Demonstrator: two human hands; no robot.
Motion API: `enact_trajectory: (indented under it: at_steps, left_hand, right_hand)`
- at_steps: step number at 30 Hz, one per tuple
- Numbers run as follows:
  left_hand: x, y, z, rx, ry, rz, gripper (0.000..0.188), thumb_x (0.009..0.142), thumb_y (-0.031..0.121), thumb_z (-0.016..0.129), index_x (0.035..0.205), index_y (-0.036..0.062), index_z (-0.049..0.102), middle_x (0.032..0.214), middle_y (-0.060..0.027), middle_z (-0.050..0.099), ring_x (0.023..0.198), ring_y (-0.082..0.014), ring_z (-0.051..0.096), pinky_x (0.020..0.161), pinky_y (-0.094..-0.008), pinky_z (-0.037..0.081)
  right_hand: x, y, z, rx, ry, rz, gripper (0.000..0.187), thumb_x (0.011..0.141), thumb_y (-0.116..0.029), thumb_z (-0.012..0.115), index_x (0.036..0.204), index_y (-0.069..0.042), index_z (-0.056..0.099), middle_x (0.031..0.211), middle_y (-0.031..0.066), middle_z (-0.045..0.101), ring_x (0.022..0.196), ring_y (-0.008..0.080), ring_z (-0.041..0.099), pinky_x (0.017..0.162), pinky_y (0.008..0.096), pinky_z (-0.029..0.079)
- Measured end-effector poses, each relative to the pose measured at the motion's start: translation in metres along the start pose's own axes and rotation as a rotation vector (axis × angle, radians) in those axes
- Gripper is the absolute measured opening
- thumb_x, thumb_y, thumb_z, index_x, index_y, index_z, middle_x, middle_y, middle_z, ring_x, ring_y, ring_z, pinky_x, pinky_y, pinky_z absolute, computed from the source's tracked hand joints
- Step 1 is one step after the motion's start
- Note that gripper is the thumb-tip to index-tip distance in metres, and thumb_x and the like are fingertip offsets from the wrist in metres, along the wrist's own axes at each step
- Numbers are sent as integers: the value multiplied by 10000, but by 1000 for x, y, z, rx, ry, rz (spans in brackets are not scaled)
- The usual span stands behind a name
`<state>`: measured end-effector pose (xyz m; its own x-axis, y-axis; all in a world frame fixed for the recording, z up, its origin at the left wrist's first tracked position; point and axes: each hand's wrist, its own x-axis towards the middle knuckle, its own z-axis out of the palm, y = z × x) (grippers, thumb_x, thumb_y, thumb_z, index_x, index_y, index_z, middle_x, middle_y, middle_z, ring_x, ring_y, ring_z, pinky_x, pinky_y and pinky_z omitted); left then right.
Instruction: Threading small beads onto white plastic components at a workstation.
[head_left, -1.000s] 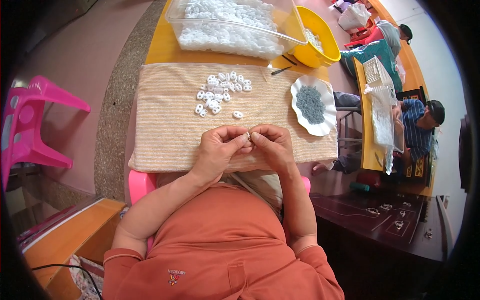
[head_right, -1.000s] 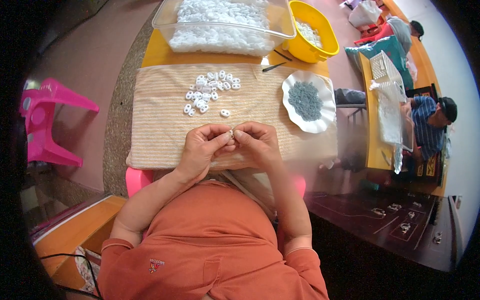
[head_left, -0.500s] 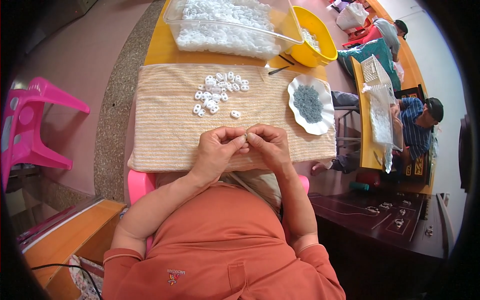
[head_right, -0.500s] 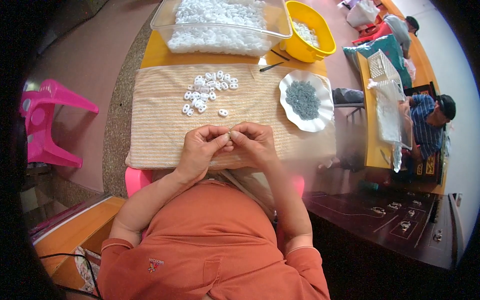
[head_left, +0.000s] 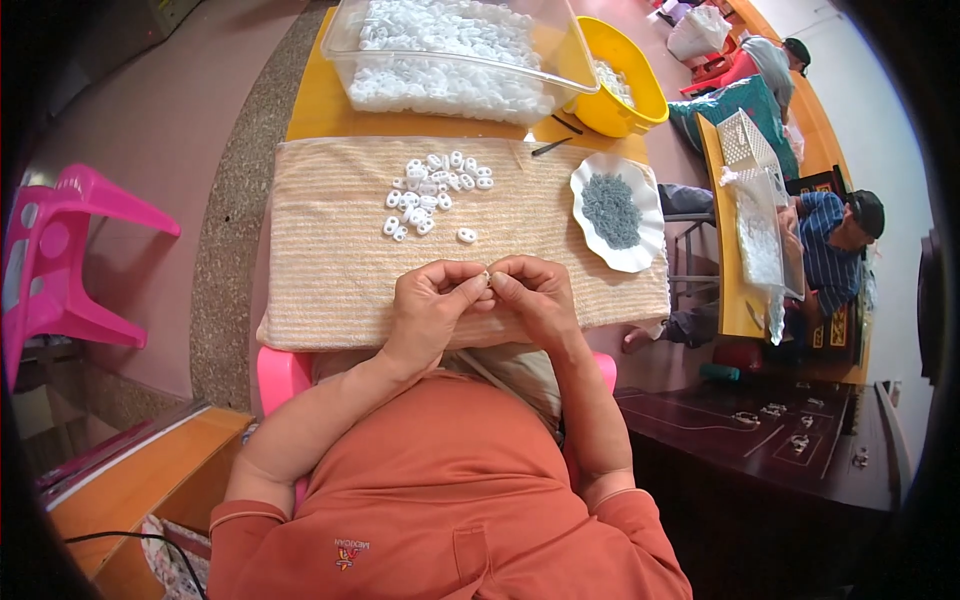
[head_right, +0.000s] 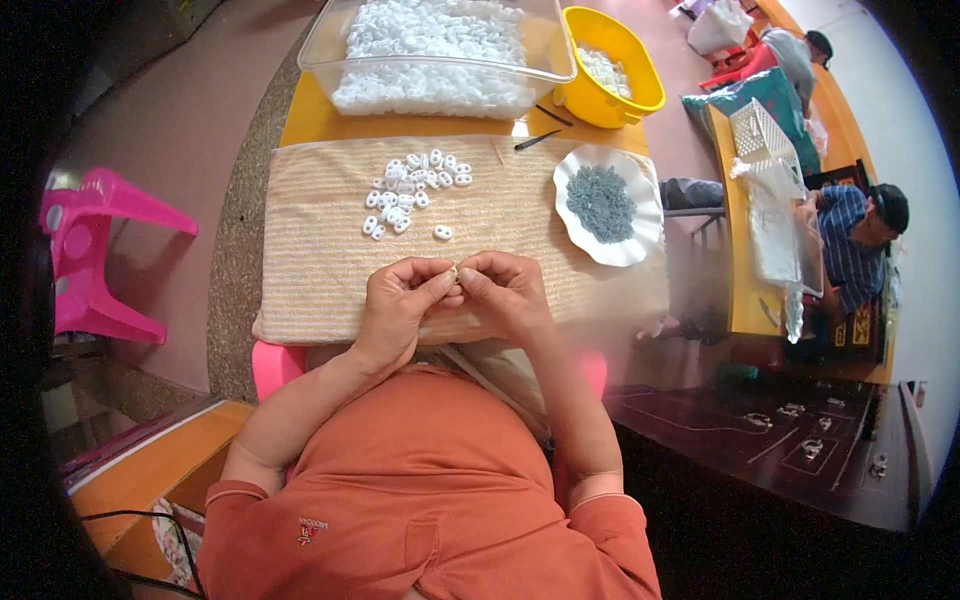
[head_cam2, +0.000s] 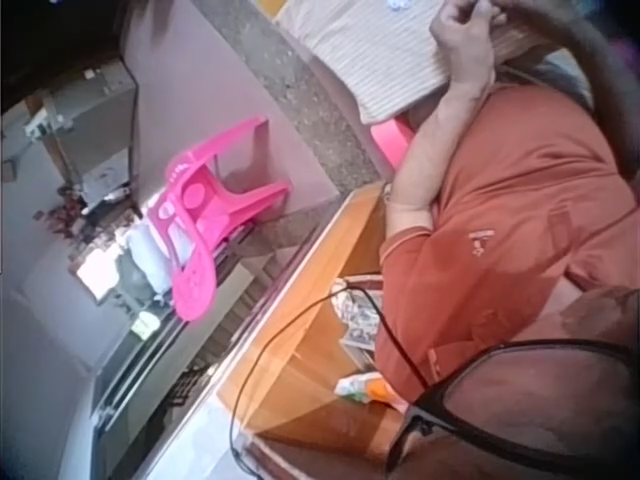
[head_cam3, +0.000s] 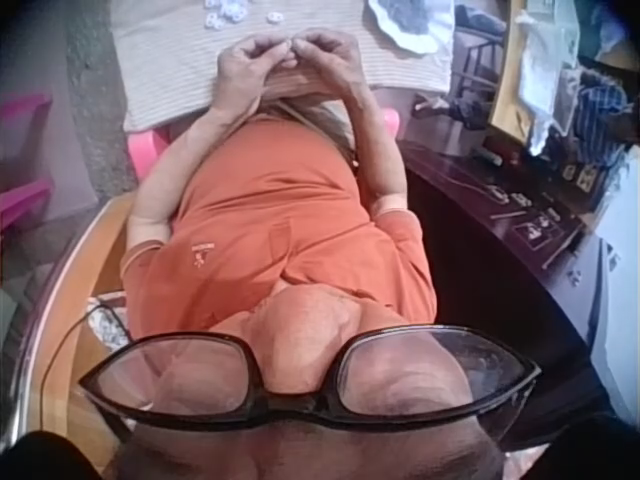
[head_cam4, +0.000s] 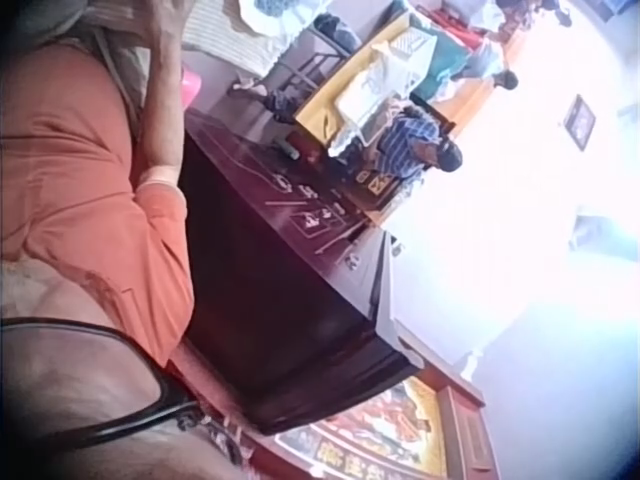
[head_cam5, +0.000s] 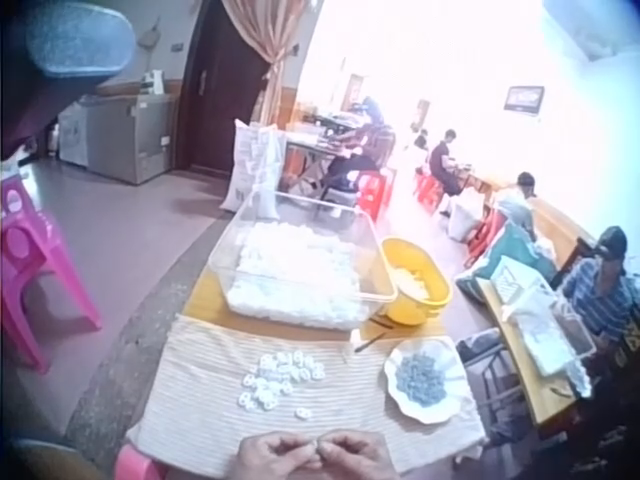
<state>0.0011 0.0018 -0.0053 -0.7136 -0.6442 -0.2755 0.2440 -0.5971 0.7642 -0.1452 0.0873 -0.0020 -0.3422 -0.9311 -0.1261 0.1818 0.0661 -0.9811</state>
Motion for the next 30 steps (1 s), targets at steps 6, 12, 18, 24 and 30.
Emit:
enact_trajectory:
  at_steps: [6, 12, 18, 24, 30]
  left_hand:
    - [1, 0, -2, -10, -7, 0, 153, 886, 33, 634, 1009, -59, 633, 898, -99, 670, 763, -123, 651, 720, -222, 561]
    - [2, -3, -3, 95, -13, 48, 140, 884, 32, 640, 993, -55, 641, 877, -88, 674, 750, -110, 646, 710, -220, 551]
    - [-3, 0, 1, 257, -44, 158, 121, 886, 31, 641, 970, -56, 650, 846, -64, 676, 752, -90, 643, 663, -211, 533]
    - [3, 0, -4, 366, -54, 212, 124, 888, 34, 637, 975, -54, 651, 843, -62, 678, 745, -92, 644, 667, -214, 532]
    - [5, 1, -4, 176, -40, 95, 132, 884, 26, 634, 986, -57, 640, 851, -77, 678, 746, -108, 650, 699, -224, 543]
  right_hand:
    - [0, 1, 0, -86, 4, -25, 116, 900, -80, 638, 928, 30, 662, 827, 29, 668, 732, 67, 595, 663, 203, 489]
    - [-1, -5, 0, -78, -35, 1, 108, 906, -70, 621, 906, 32, 654, 812, 40, 665, 730, 73, 598, 659, 209, 491]
    - [-3, -4, -4, 89, -86, 107, 141, 926, -97, 591, 896, 32, 638, 798, 59, 662, 698, 88, 602, 636, 212, 490]
    - [-2, -6, -1, 71, -50, 105, 156, 938, -109, 579, 938, 37, 634, 814, 77, 668, 709, 100, 614, 645, 218, 501]
    - [0, -3, -5, -6, -66, 18, 156, 942, -79, 565, 1000, 49, 633, 868, 84, 678, 765, 115, 636, 693, 237, 527]
